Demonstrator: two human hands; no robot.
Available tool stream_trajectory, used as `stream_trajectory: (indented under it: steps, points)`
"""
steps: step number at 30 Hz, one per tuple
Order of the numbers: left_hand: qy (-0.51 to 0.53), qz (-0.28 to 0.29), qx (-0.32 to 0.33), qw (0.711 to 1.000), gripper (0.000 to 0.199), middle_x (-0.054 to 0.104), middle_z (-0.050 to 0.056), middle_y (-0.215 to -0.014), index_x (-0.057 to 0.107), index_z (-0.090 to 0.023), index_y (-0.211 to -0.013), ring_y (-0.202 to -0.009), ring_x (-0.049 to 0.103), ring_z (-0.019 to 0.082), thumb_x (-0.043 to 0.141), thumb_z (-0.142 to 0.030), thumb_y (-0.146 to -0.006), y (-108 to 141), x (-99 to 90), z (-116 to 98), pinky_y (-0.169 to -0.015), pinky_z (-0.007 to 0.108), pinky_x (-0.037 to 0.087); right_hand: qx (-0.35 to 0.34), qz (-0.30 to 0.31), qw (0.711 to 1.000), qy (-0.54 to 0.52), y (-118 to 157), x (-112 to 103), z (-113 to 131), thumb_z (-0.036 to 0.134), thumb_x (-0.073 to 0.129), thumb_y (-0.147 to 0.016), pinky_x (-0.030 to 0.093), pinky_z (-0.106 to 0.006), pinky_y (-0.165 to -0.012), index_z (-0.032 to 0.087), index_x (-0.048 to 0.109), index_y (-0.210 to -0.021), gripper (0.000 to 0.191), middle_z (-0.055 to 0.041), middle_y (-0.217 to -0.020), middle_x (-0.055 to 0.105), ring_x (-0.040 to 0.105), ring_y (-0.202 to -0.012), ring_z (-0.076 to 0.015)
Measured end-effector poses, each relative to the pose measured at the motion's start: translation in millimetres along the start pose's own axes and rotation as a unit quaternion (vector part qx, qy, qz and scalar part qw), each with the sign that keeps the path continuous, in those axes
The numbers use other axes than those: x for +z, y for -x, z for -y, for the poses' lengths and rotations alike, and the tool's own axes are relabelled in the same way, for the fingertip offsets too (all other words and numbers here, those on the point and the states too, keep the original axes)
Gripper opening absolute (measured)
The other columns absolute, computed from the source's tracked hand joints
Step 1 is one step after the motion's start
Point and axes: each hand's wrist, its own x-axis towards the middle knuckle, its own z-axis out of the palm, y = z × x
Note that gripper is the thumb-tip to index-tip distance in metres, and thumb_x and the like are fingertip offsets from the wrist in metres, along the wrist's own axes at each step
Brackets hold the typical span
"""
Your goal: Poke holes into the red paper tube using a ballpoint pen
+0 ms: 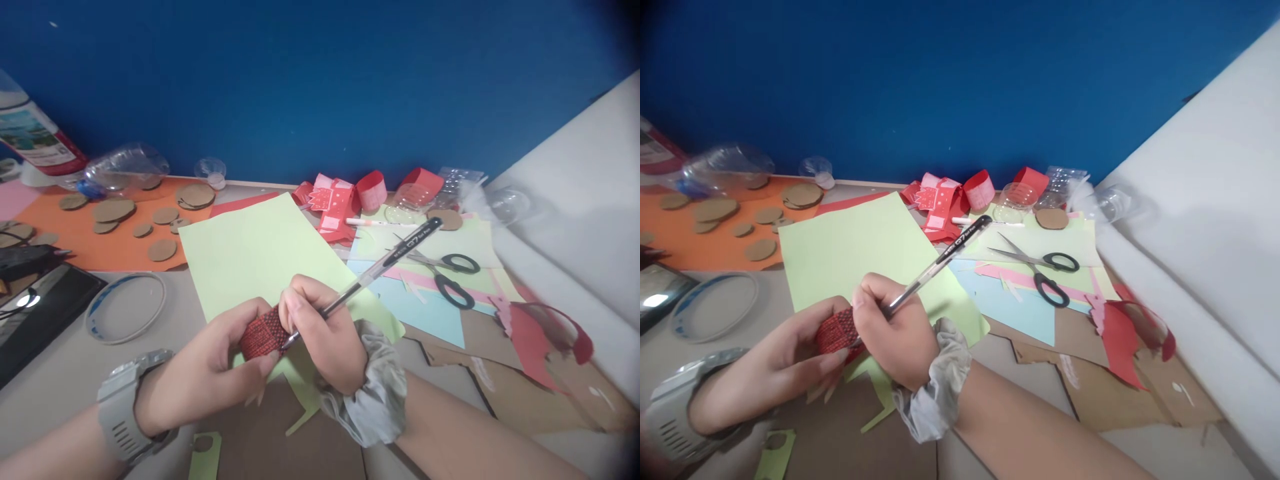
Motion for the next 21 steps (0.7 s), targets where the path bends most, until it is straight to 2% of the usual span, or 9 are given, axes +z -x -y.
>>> stream_trajectory:
  steps: [7, 21]
  points:
    - [0.035, -0.005, -0.019, 0.999, 0.016, 0.061, -0.004, -0.066, 0.052, -0.019, -0.094, -0.058, 0.054, 0.012, 0.058, -0.034, -0.099, 2.8, 0.8, -1.5, -0.059, 0.024, 0.042, 0.003, -0.01, 1.0, -0.015, -1.0, 0.9, -0.7, 0.029, 0.05, -0.096, 0.031, -0.027, -0.053, 0.025, 0.035, -0.063, 0.037, 0.0065, -0.059, 0.032, 0.033, -0.057, -0.0118]
    - [0.032, -0.033, -0.008, 0.999, 0.013, 0.06, -0.005, -0.068, 0.055, -0.019, -0.093, -0.059, 0.052, 0.011, 0.063, -0.03, -0.095, 2.1, 2.5, -1.3, -0.058, 0.024, 0.042, -0.007, -0.015, 1.0, -0.001, -0.2, 1.4, -3.0, 0.027, 0.05, -0.098, 0.029, -0.026, -0.053, 0.025, 0.034, -0.065, 0.037, 0.0069, -0.06, 0.031, 0.032, -0.057, -0.0115]
